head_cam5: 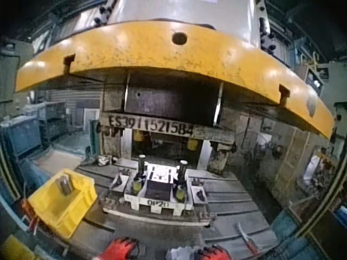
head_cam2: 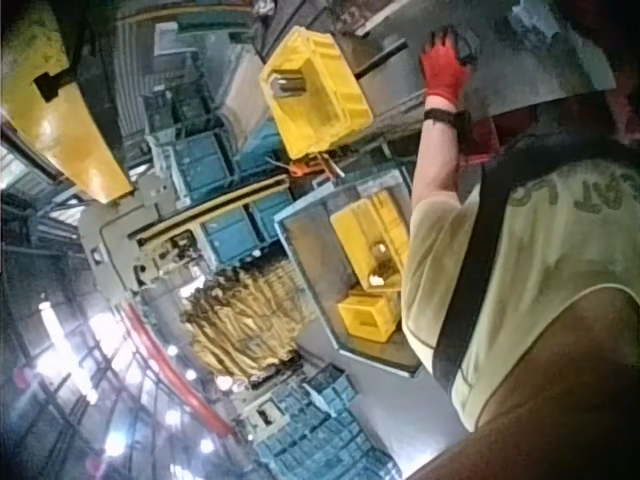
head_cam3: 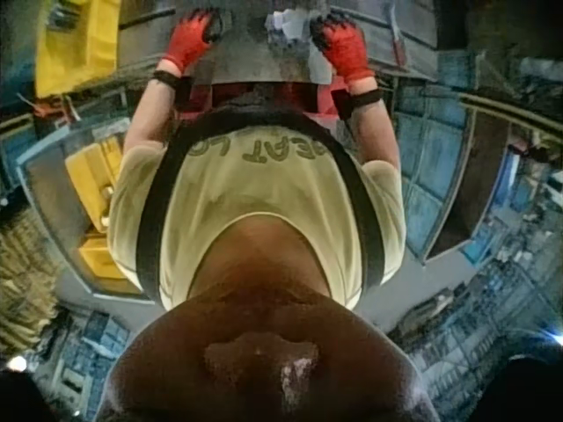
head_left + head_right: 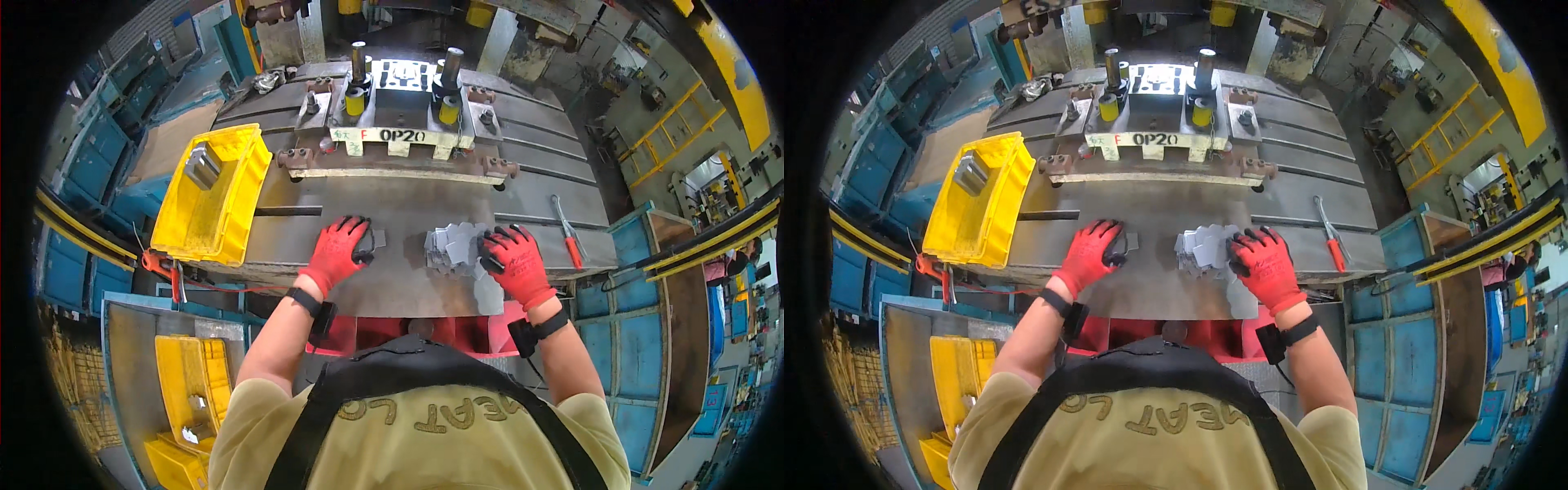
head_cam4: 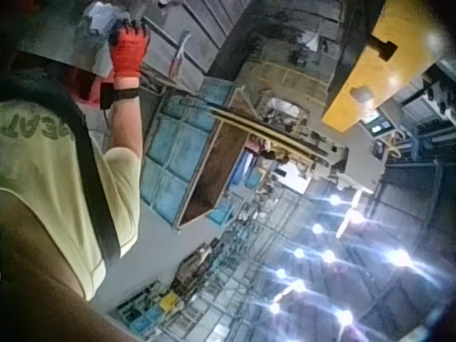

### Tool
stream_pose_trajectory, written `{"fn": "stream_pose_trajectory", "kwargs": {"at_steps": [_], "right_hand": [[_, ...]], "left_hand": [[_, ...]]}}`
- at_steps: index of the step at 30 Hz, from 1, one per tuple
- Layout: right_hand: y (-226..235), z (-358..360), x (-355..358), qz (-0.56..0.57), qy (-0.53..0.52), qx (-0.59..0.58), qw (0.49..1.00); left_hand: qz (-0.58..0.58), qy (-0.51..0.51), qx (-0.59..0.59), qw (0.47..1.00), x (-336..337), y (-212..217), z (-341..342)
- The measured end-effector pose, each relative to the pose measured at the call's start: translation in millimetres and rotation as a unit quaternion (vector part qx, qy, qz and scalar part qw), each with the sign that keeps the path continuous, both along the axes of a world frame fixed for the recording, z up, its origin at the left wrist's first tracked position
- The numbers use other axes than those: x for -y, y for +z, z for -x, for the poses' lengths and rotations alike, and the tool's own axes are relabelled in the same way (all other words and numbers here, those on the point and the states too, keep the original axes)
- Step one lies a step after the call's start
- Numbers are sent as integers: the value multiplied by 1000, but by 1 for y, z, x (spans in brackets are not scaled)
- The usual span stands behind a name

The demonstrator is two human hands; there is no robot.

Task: Operates a large manual industrial press to stamp metal components.

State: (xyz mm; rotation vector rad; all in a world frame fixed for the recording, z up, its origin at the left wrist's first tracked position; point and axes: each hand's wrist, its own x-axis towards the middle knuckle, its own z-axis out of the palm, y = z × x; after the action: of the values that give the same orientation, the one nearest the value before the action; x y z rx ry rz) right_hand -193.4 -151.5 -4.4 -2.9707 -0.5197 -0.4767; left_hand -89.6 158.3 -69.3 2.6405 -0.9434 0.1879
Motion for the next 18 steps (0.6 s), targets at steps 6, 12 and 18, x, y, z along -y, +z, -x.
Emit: {"fn": "stream_pose_trajectory", "kwargs": {"at_steps": [6,12,18], "right_hand": [[20,0,0,-16,31,-30,999],[47,-30,-9,-31,12,60,998],[82,-142,-2,-40,33,190,980]], "left_hand": [[209,98,-39,972,-29,1,22],[541,201,-297,761,-114,-20,40],[368,305,-358,802,-170,-38,77]]}}
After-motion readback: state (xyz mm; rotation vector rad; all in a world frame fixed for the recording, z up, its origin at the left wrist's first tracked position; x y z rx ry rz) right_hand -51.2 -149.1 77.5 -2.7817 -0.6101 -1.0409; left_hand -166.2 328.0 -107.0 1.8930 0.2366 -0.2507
